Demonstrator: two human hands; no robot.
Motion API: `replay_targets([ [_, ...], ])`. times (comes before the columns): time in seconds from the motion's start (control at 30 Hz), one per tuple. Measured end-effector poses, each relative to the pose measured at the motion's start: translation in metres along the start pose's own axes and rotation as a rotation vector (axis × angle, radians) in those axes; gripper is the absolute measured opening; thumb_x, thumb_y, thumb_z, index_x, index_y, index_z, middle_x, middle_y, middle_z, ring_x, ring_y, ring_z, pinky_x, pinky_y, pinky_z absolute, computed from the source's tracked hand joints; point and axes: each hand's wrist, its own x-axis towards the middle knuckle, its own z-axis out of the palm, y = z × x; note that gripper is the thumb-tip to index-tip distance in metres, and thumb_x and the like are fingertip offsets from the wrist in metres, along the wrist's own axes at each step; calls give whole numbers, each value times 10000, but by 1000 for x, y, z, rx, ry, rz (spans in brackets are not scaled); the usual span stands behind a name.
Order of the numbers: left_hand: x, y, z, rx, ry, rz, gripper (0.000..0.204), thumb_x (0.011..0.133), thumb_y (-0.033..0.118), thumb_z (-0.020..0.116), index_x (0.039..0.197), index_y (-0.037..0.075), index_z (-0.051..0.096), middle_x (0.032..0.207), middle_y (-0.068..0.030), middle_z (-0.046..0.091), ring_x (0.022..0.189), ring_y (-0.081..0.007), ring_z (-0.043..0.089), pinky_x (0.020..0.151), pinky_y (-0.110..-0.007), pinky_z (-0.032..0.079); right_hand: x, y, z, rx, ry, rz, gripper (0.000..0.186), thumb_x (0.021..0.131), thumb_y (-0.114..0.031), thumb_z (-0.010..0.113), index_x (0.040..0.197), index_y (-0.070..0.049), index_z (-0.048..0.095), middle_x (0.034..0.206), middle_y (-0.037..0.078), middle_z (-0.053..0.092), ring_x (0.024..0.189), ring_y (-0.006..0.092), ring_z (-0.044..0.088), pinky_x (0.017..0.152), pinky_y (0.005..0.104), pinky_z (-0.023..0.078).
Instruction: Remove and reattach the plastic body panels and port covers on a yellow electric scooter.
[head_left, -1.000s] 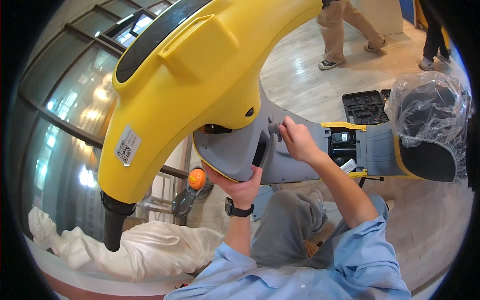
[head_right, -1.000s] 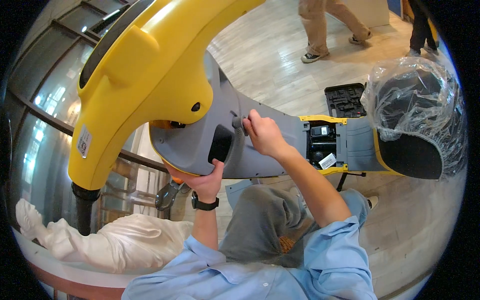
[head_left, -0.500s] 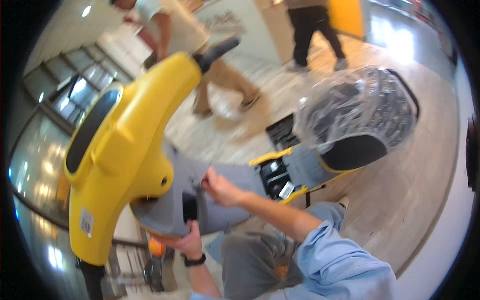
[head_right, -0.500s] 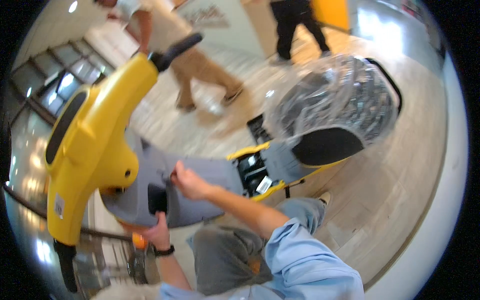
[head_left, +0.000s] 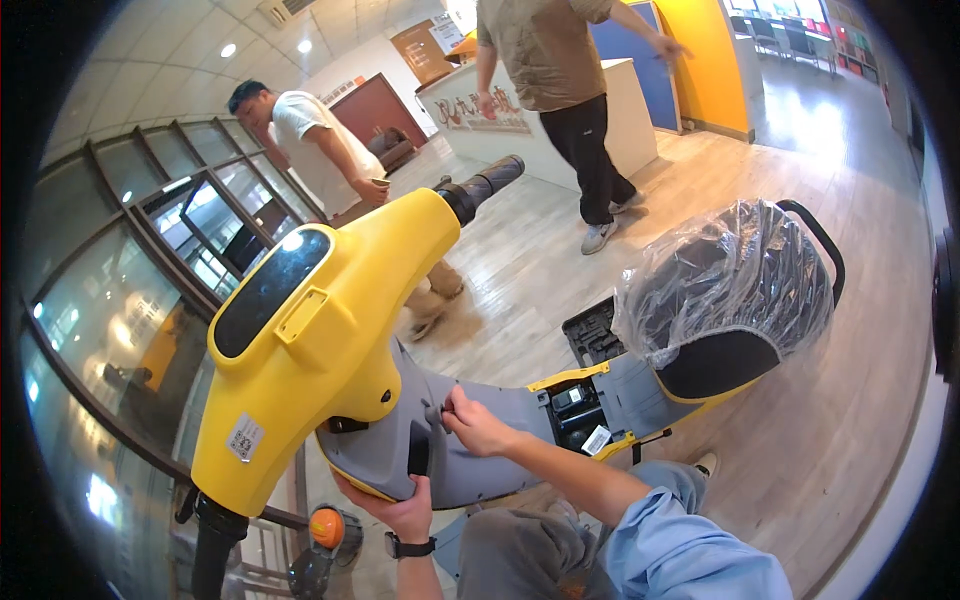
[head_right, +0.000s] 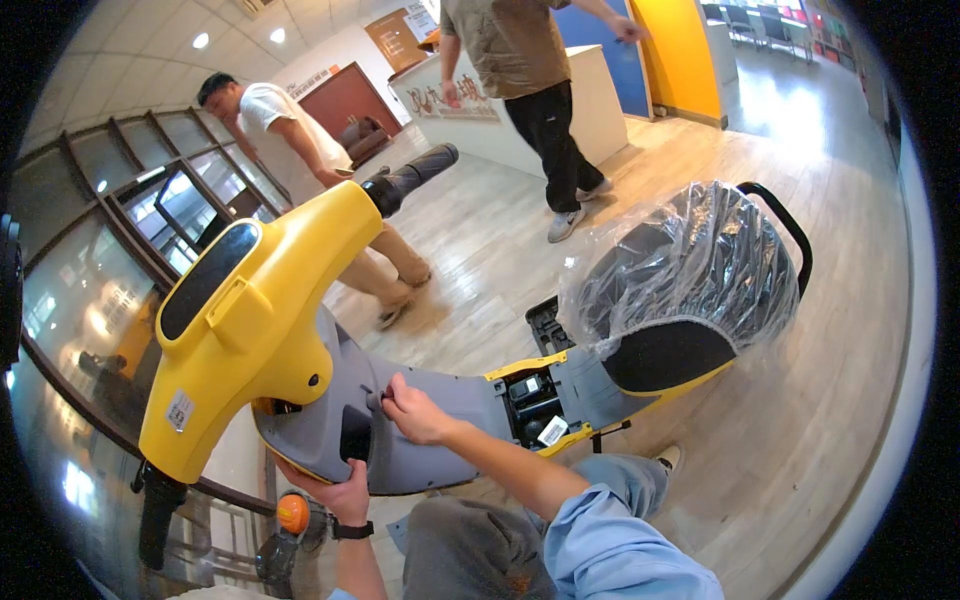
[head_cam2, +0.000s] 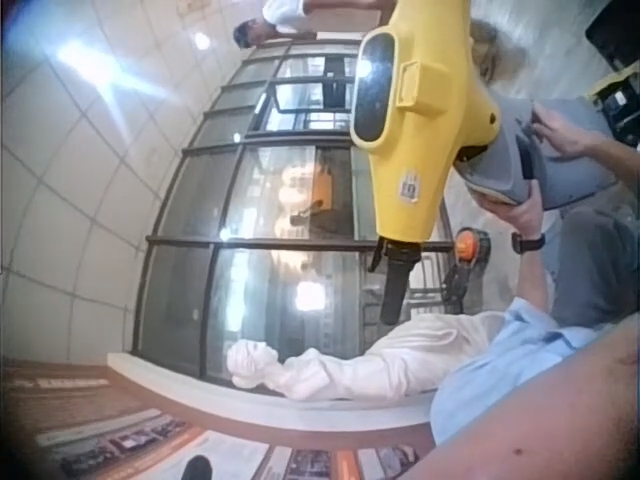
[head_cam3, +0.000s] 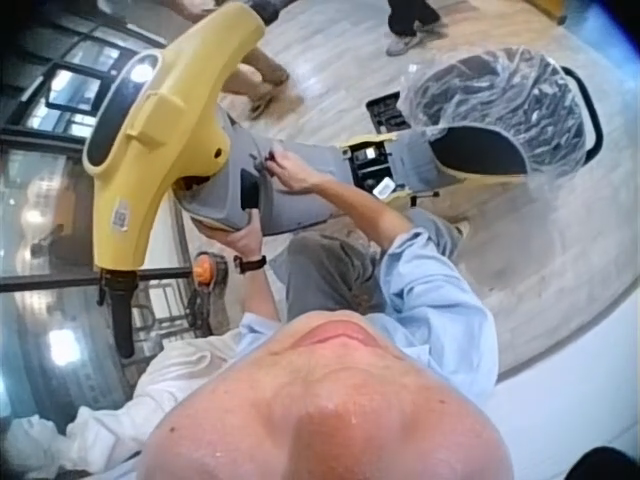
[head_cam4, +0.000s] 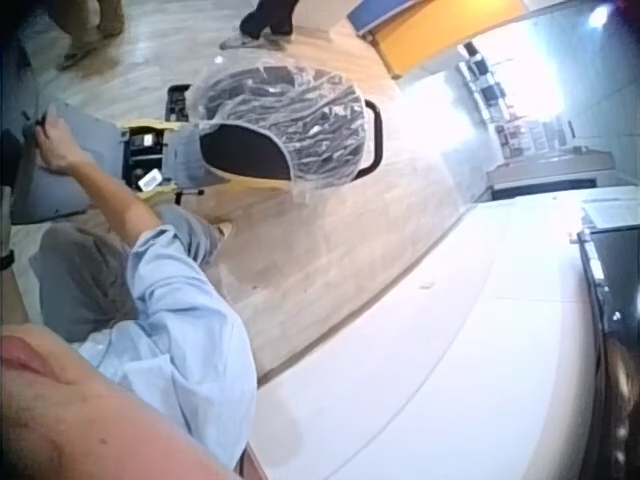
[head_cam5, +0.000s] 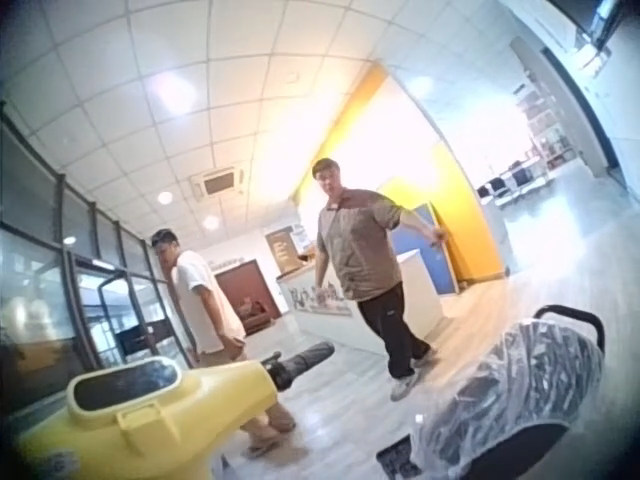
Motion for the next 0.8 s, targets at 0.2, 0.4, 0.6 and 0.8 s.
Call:
replay_targets([
  [0.2, 0, 4, 0, 43, 8, 39, 1109, 612, 1, 683, 1541, 14, 78, 1550, -230, 202, 1415, -389, 279, 1171, -473, 235, -4, -7, -6, -62, -42, -6, 219, 979, -146, 485, 1084, -2, 356, 972, 282, 607, 972, 489, 570, 818, 493, 458],
  [0.4, -4, 0, 2, 21, 54, 34, 1088, 617, 33, 703, 1529, -22, 112, 1533, -244, 234, 1413, -399, 297, 1171, -454, 233, -4, -8, -8, -65, -40, -86, 225, 964, -91, 516, 1079, 8, 349, 948, 272, 606, 945, 490, 569, 785, 496, 461],
  [0.6, 1, 2, 5, 11, 56, 48, 1090, 621, 20, 706, 1532, -14, 108, 1546, -224, 220, 1415, -383, 301, 1165, -454, 244, 1, -3, -17, -120, -41, -211, 200, 956, -87, 541, 1041, -3, 381, 925, 257, 614, 915, 475, 579, 764, 497, 466],
  [0.8, -2, 2, 3, -18, 58, 16, 1091, 619, 24, 708, 1532, -13, 112, 1547, -224, 220, 1418, -384, 297, 1166, -464, 241, -1, -3, -17, -187, -13, -167, 182, 963, -124, 543, 1017, -8, 414, 874, 253, 619, 864, 481, 582, 725, 500, 468],
])
